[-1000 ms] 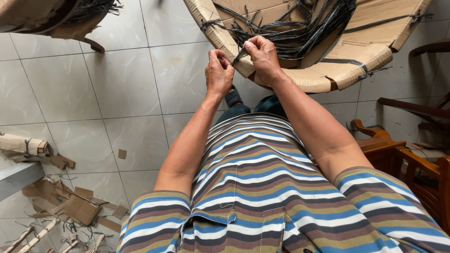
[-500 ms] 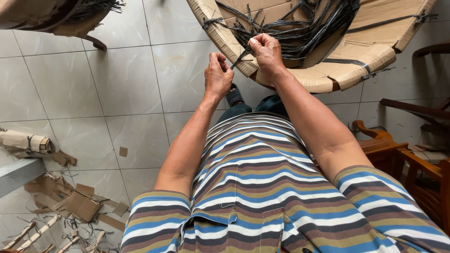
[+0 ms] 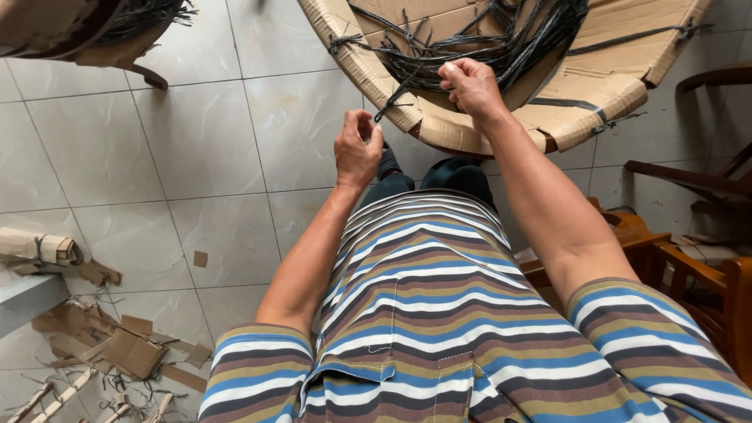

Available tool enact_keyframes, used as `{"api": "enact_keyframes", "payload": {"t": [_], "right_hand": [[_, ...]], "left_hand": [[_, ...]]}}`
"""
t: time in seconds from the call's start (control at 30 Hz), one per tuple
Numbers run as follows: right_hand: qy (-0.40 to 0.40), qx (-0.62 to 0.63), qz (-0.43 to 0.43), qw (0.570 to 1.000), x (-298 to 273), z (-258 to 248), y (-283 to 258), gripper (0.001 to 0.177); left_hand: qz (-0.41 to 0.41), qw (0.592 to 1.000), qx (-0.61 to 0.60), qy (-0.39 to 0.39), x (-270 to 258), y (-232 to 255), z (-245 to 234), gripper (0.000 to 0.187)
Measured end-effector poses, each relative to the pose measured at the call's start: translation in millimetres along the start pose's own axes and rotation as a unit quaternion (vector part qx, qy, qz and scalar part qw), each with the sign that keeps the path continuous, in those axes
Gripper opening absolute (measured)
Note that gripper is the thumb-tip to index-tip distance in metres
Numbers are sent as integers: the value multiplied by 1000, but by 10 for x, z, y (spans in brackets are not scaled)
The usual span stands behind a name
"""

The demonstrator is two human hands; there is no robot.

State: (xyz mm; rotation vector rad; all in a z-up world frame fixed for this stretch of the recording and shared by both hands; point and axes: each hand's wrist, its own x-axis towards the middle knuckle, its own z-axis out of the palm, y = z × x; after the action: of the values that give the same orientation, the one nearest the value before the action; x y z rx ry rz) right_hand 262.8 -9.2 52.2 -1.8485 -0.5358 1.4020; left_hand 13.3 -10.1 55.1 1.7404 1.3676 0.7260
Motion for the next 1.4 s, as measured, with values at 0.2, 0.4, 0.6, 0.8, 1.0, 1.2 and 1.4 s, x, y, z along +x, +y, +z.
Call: {"api": "enact_keyframes", "payload": {"t": [0.2,0.4,0.6,0.8,1.0,1.2,1.4], "right_hand": [[-22,-135,-23,990,196,-365,819,13],[-26,-134,-40,990,305,-461,1072,22],[-113,-166,32,979,362,-686,1036,31],[-194,-311,60,929,949,-1222,1306,34],[-162,-493,37,854,1993,-1712,1885,35],[-147,-551,-30,821,2470,-1764,1723,38],[-198,-589,-24,783,2595,-1508,1320,42]], "left_hand": [[176,984,7,-27,53,300,543,6],[133,982,110,-73,256,250,1190,14],[64,969,236,-25,269,308,1476,18],[68,938,336,50,250,227,1631,16],[61,929,360,63,214,99,1702,17],[57,926,368,57,238,196,1652,12],[55,922,383,35,340,427,1540,7]]}}
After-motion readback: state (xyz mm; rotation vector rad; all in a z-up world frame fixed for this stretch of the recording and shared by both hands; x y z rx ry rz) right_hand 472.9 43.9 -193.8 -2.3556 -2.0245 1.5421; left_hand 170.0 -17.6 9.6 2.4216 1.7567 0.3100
